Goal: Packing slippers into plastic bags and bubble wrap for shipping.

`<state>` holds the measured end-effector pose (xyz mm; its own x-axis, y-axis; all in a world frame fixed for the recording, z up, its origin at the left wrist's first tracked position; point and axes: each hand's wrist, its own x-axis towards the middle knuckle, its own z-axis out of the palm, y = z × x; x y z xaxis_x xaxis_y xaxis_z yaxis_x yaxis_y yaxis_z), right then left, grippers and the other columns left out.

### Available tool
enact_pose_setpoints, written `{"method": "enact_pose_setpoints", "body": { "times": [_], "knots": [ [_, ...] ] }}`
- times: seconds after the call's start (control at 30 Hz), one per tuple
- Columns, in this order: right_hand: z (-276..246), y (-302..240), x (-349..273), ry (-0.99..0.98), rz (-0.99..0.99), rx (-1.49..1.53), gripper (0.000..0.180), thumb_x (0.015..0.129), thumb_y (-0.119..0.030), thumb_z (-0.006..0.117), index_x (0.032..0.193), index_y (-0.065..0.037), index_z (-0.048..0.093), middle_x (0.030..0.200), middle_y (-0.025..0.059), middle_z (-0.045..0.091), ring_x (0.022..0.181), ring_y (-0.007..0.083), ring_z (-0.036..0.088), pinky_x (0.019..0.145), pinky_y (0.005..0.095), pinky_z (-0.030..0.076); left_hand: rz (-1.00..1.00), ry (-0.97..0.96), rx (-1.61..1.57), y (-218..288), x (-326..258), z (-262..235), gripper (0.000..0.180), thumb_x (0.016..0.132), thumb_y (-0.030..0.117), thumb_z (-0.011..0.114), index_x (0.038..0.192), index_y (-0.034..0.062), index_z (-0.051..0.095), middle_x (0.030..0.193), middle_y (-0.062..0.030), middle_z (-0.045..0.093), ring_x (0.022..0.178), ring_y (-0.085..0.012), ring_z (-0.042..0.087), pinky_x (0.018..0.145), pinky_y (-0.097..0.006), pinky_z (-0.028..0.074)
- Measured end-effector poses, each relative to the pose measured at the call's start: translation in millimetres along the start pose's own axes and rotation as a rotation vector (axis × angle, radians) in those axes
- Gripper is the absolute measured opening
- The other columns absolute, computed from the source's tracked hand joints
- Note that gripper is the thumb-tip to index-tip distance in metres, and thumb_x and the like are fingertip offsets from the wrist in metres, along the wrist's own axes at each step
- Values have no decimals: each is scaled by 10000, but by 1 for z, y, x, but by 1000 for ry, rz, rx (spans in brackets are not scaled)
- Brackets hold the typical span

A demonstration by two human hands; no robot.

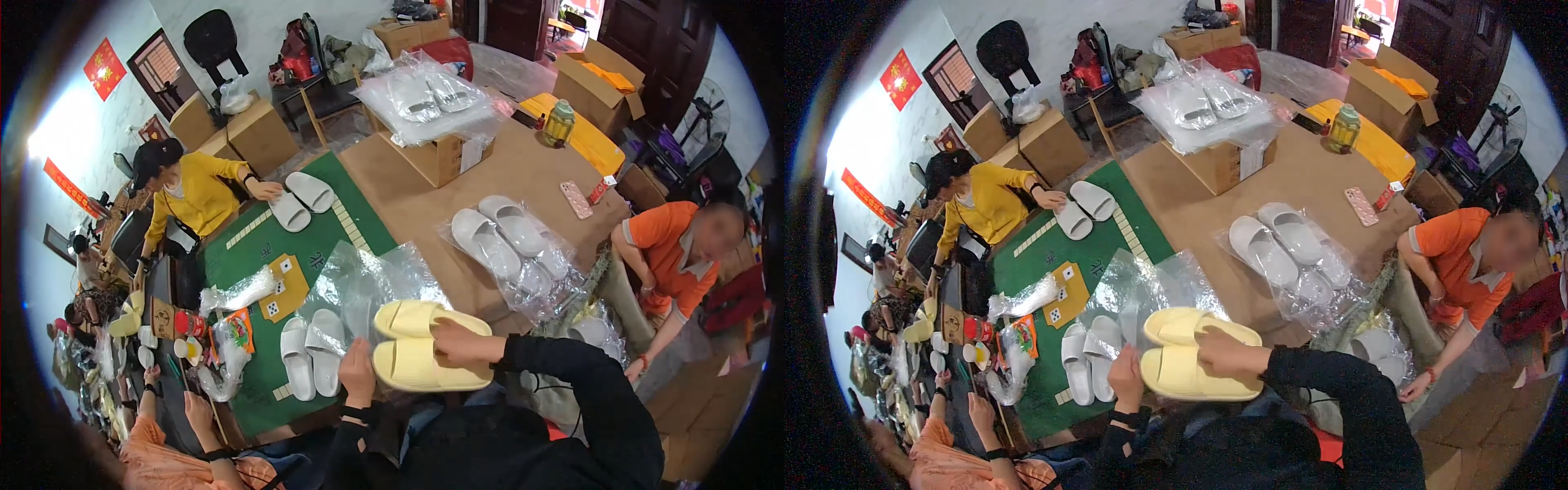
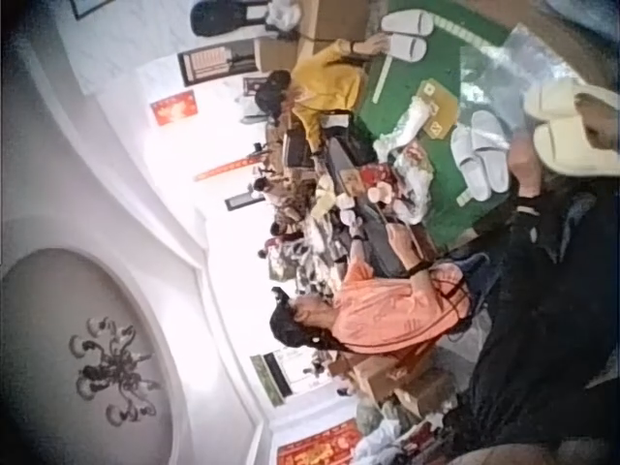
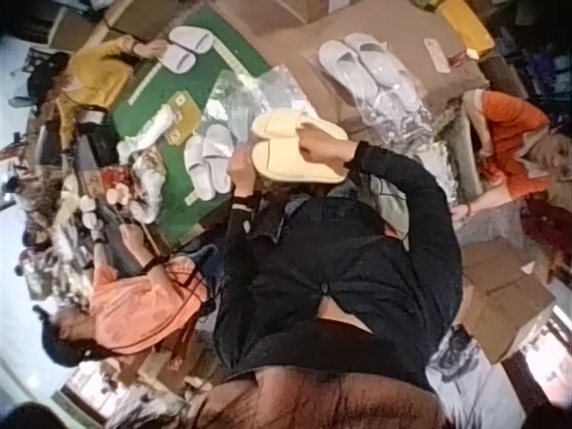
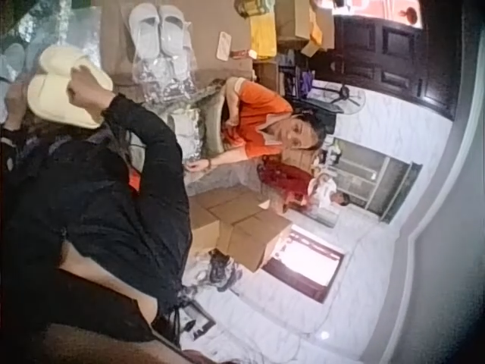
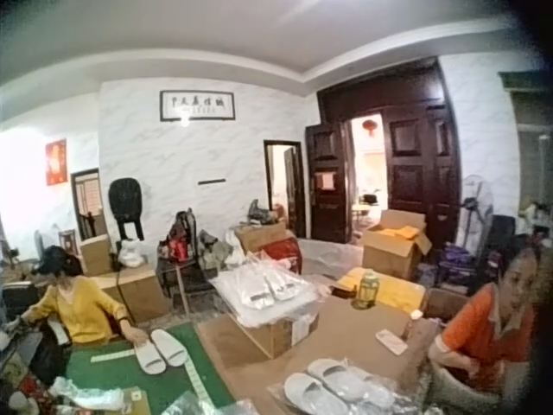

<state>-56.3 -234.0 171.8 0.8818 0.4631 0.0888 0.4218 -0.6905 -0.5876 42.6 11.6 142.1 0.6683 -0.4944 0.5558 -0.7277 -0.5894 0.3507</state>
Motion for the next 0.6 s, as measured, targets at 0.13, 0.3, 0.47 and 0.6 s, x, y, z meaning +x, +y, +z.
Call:
{"method": "enact_pose_setpoints", "body": {
  "times": [0.13,0.3,0.47,0.6],
  "knots": [
    [-3,0,12,146,155,-287,144,663,-156,567,643,-34,641,867,158,563,979,282,485,825,393,354,116,-35,53,16,6,3,219,757,64,586,971,40,623,1027,-137,630,843,-299,627,678,-365,512],
    [60,40,18,284,291,-208,193,681,-169,567,789,-26,639,928,163,584,1002,307,518,865,444,385,279,-205,-187,71,27,6,230,752,86,629,982,79,636,1089,-81,608,1080,-307,527,989,-492,332],
    [83,61,24,534,209,-213,261,762,-249,536,936,-57,567,1008,174,584,999,336,543,878,440,406,21,-342,-433,115,28,-21,123,775,76,646,888,87,692,1119,-59,609,1171,-365,456,1015,-468,297],
    [74,55,39,891,86,650,310,813,-292,502,1002,-50,541,1169,194,524,1166,345,447,939,437,368,13,-485,-686,142,41,-45,124,773,60,653,888,41,693,1067,-90,624,1111,-328,508,928,-374,392]
  ]
}}
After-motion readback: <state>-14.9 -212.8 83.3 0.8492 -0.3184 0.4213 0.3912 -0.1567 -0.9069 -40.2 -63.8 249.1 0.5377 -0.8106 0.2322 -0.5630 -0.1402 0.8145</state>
